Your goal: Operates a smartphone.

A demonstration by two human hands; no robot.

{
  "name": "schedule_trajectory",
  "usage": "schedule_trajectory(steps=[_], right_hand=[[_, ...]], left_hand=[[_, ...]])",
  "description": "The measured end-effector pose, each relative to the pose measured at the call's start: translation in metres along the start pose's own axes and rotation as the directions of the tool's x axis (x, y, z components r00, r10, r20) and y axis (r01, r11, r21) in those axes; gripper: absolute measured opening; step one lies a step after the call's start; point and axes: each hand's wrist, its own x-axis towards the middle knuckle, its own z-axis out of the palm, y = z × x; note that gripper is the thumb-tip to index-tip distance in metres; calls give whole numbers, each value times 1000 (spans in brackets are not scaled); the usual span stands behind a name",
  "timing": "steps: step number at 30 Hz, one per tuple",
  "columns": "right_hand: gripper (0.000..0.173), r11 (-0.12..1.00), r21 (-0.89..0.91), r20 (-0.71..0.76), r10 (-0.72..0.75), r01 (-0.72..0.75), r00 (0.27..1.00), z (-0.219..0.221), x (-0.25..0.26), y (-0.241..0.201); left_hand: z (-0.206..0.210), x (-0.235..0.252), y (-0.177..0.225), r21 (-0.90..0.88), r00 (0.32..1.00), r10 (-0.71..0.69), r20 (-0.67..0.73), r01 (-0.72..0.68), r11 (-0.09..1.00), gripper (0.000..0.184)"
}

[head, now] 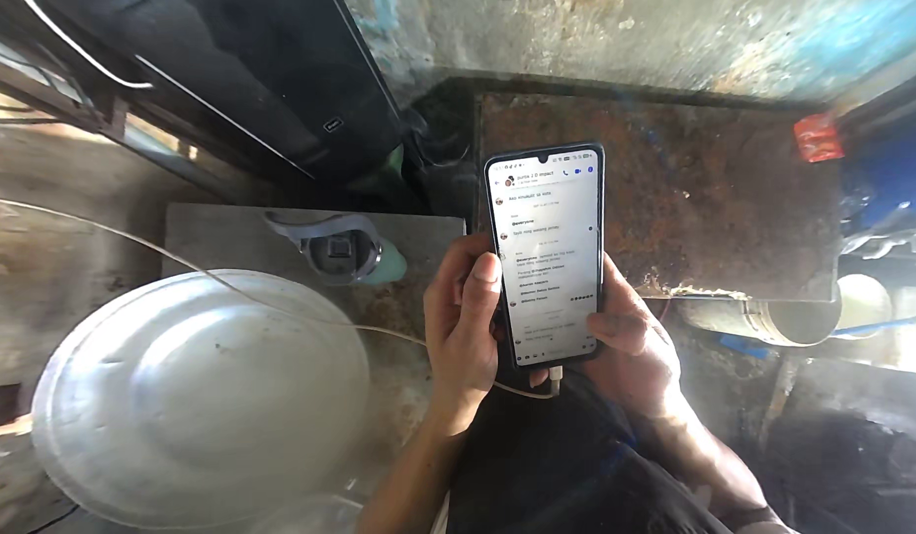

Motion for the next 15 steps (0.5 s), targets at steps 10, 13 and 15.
schedule_trajectory(steps=[10,13,15], right_hand=[[54,1000,12,48,3,-3,999,-3,2,4],[53,1000,8,49,-3,3,999,-3,3,3],[54,1000,2,53,4,-4,999,-3,2,2]], left_hand=[[1,1,1,-7,1000,-6,-16,6,1000,31],[0,1,0,-5,1000,-4,-19,4,1000,30],[0,0,0,-5,1000,-9,-17,9,1000,30]])
